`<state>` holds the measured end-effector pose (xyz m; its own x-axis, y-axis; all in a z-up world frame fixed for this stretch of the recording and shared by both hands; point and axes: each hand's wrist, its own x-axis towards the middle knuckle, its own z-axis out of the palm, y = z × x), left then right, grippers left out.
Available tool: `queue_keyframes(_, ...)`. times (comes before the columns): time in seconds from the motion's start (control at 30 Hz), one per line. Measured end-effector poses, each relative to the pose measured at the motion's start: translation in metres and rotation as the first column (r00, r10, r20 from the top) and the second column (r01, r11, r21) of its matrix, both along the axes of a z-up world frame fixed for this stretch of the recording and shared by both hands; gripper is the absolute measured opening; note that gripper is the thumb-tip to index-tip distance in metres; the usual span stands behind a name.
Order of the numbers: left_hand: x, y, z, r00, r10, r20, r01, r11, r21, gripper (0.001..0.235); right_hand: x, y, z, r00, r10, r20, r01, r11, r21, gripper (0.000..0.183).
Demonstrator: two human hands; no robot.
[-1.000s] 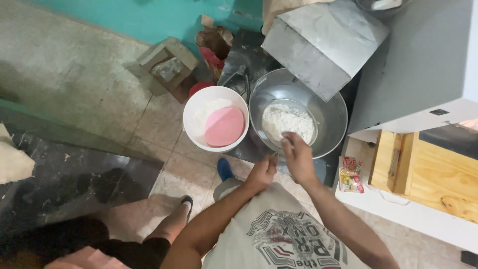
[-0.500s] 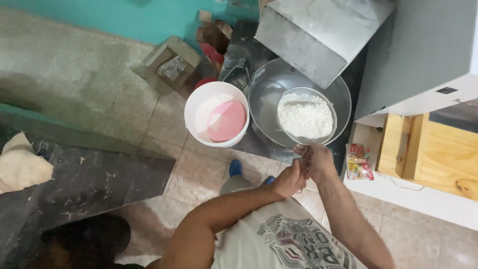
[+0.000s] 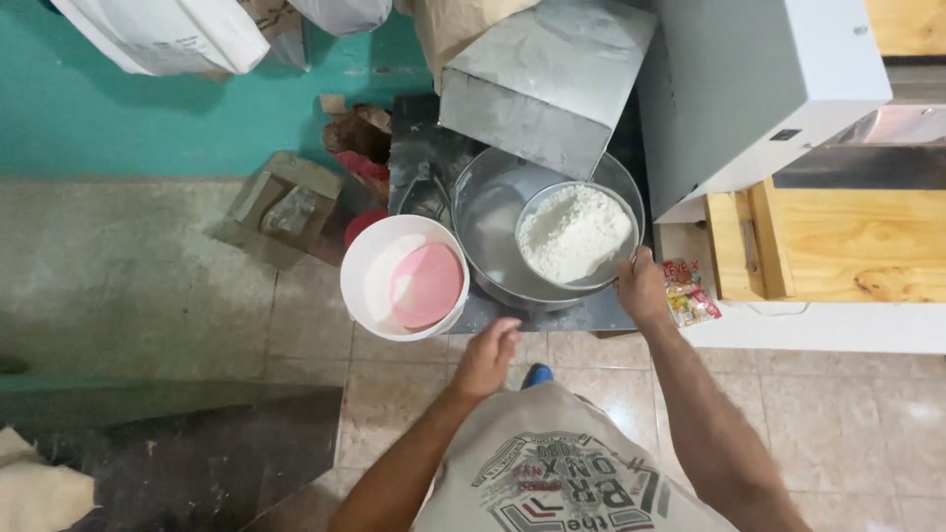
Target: The person scoops flour from a white bucket using a pink scoop and pours it into a metal sieve held over a large metal bowl. The person shakes the sieve to sift the flour into the bowl, repeating this process multiple times.
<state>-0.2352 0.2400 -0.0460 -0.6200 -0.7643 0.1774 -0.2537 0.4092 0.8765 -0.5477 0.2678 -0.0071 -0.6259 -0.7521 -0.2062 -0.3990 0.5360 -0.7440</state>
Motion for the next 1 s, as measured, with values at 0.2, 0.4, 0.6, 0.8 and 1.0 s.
queue_keyframes(0.2,0.060,-0.063,0.035,0.939,0.343,0.018,-0.329,0.914,-0.239,0.031,0.007,-0.010,-0.010,0.990,0.011,-0.140,-0.006,0.999,0.033,0.031)
queue_keyframes(0.4,0.065,-0.084,0.049,0.853,0.519,0.050,-0.512,0.852,-0.106,0.040,0.001,-0.026,-0.023,0.984,0.028,-0.175,-0.014,0.996,0.085,0.036)
queue_keyframes(0.6,0.067,-0.094,0.023,0.813,0.577,0.078,-0.567,0.815,-0.121,0.039,0.007,-0.034,-0.030,0.989,-0.011,-0.144,0.024,0.996,0.087,0.036)
queue_keyframes(0.8,0.071,-0.088,-0.013,0.811,0.553,0.194,-0.515,0.830,-0.213,0.042,0.002,-0.024,-0.031,0.988,-0.026,-0.153,0.045,0.991,0.127,0.039)
queue_keyframes(1.0,0.069,-0.089,-0.015,0.810,0.534,0.241,-0.444,0.828,-0.343,0.043,-0.009,-0.028,-0.035,0.980,-0.023,-0.197,0.056,0.985,0.160,0.041)
